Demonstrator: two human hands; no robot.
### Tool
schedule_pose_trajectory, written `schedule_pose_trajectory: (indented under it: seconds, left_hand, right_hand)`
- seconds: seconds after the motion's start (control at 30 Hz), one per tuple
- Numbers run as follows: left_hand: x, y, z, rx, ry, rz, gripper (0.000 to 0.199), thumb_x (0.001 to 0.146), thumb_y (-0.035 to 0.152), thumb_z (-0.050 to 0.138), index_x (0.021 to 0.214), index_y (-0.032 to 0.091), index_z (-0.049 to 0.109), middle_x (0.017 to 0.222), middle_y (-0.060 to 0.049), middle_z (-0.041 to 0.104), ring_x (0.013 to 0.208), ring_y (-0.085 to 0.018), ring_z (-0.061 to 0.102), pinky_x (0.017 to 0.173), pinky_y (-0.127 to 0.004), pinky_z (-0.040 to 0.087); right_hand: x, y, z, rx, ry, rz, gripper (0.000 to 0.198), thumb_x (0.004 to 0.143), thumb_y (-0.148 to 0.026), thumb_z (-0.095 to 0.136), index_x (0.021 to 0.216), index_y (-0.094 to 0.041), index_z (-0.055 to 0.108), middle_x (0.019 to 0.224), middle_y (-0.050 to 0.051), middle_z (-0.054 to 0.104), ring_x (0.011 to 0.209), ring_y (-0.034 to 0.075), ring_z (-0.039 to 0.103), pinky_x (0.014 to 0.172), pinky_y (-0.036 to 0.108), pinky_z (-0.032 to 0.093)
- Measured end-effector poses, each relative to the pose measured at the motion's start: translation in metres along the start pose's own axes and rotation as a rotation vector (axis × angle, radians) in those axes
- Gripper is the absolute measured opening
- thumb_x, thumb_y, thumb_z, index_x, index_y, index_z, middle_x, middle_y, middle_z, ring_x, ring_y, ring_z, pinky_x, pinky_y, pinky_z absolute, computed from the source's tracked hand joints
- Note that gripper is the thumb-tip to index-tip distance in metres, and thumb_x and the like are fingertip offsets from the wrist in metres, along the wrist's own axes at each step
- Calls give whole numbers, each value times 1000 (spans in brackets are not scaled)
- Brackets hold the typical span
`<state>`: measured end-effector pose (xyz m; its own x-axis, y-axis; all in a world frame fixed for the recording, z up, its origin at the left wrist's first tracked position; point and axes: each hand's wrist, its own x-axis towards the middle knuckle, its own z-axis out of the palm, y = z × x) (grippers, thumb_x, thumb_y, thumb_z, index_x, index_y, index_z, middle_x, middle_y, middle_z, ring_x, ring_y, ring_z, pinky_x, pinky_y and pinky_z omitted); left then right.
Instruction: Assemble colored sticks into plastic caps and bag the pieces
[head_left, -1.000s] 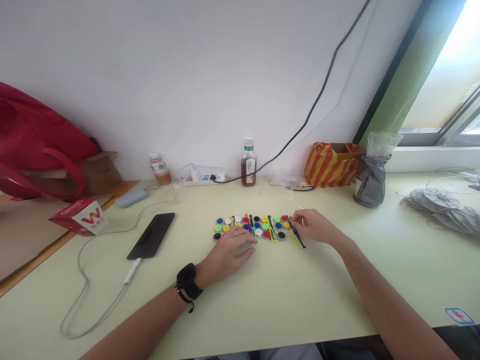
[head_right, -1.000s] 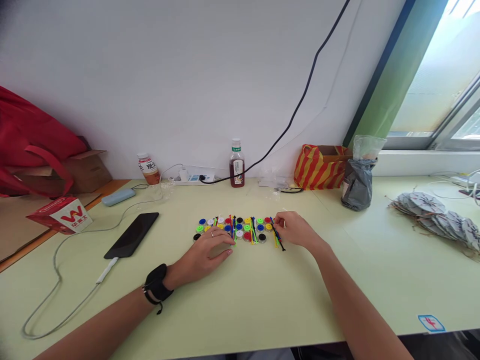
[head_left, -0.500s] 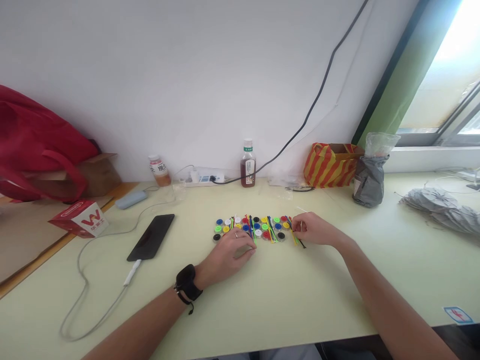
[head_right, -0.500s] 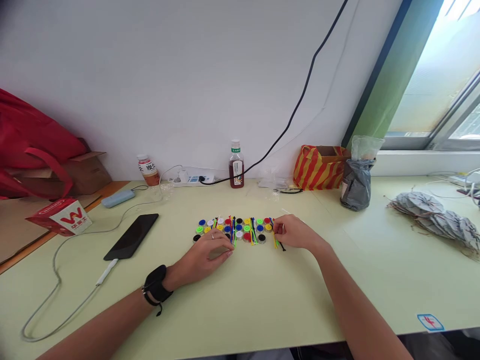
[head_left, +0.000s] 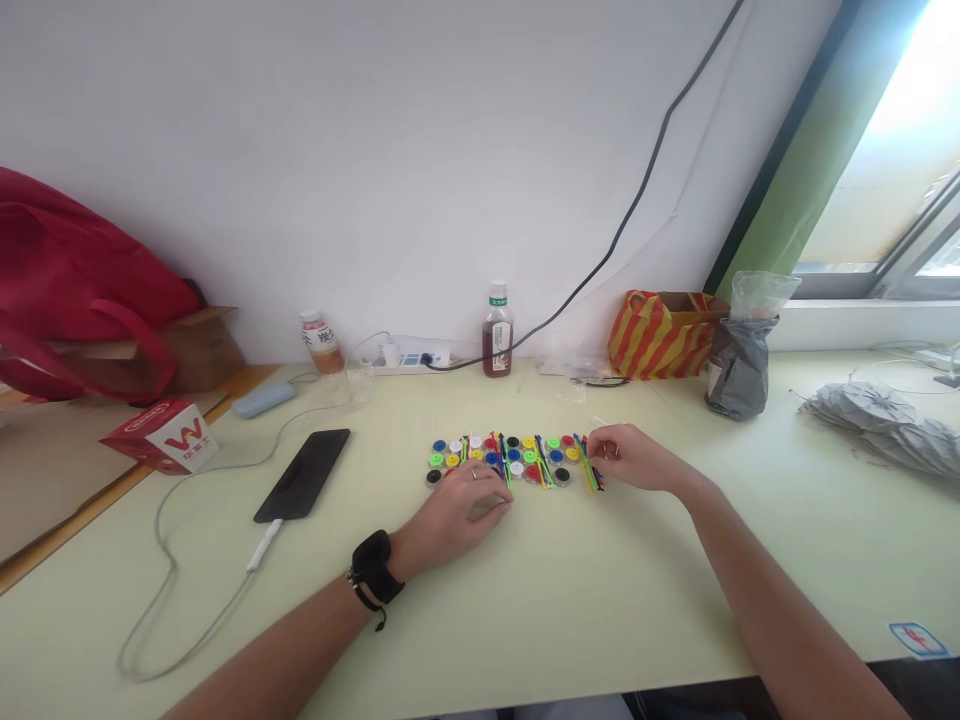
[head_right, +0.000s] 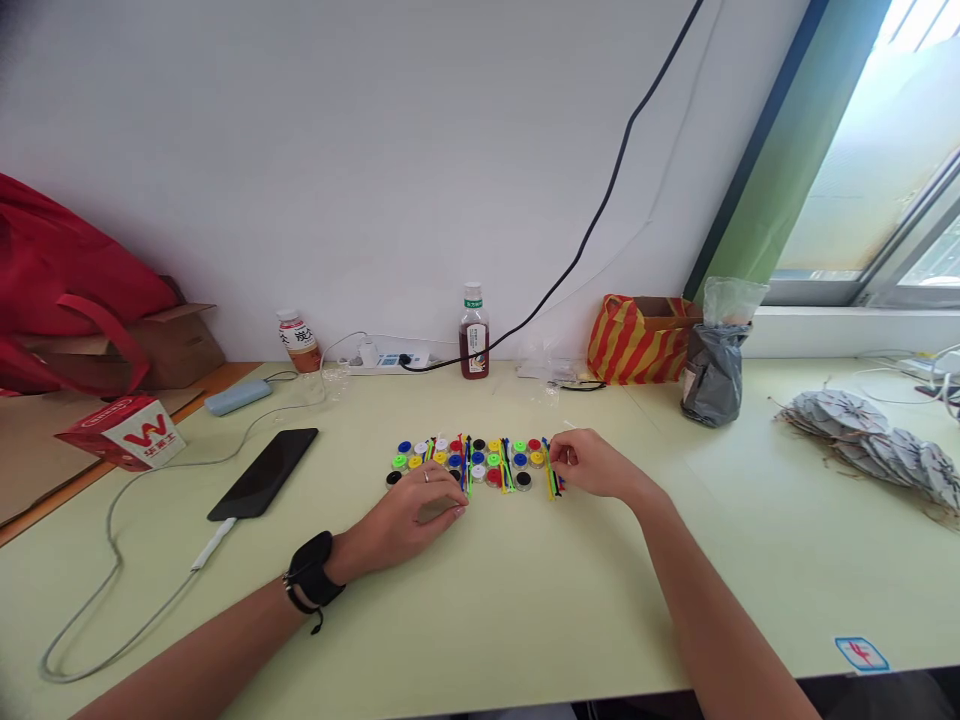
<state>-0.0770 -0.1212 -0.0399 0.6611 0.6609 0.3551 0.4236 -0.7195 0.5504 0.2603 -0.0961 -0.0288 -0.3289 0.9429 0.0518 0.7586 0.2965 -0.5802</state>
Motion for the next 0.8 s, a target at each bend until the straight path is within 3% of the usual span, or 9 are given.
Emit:
schedule_pose_trajectory:
  seconds: [0.23, 0.33, 0.4, 0.5, 0.63, 0.8]
  left_hand:
    - [0, 3, -2, 3, -6, 3, 11, 98, 22, 60, 97, 23, 71, 102, -5, 73, 107, -24, 62, 96, -40, 49]
    - [0, 3, -2, 4, -4, 8, 12, 97, 21, 60, 98, 23, 72, 102, -5, 73, 107, -24, 63, 95, -39, 50]
    - [0, 3, -2, 6, -7, 10, 12, 98, 21, 60, 99, 23, 72, 102, -5, 73, 108, -24, 63, 95, -39, 50]
    - [0, 3, -2, 8, -5, 16, 13, 98, 20, 59, 99, 23, 72, 102, -5, 74, 108, -24, 63, 96, -40, 50]
    - [0, 3, -1, 6, 1, 25, 13, 98, 21, 59, 99, 24, 72, 101, -5, 74, 106, -24, 63, 96, -40, 50]
    - [-1, 4, -1, -11, 16, 11, 12, 98, 24, 60, 100, 23, 72, 103, -6, 74, 107, -25, 64, 97, -42, 50]
  right_hand:
    - [2, -4, 7, 305, 38, 31, 5, 83, -24, 60, 84, -22, 55, 80, 1, 64, 72, 17, 61, 65, 29, 49]
    - [3, -11, 13, 400, 40, 13, 18, 83, -21, 58, 100, -23, 56, 87, 0, 62, 74, 16, 61, 64, 28, 49]
    - [3, -17, 16, 381, 43, -12, 21, 86, -21, 53, 107, -25, 56, 91, 0, 62, 75, 16, 58, 63, 27, 47]
    - [3, -25, 20, 275, -16, -62, 14, 93, -27, 48, 96, -23, 61, 83, 1, 59, 72, 16, 52, 62, 27, 43]
    - [4, -27, 25, 143, -87, -105, 10, 90, -29, 55, 87, -22, 61, 70, -3, 50, 65, 16, 45, 60, 27, 38]
    - [4, -21, 24, 126, -93, -93, 13, 94, -31, 53, 87, -22, 59, 73, -2, 53, 66, 15, 46, 61, 28, 37]
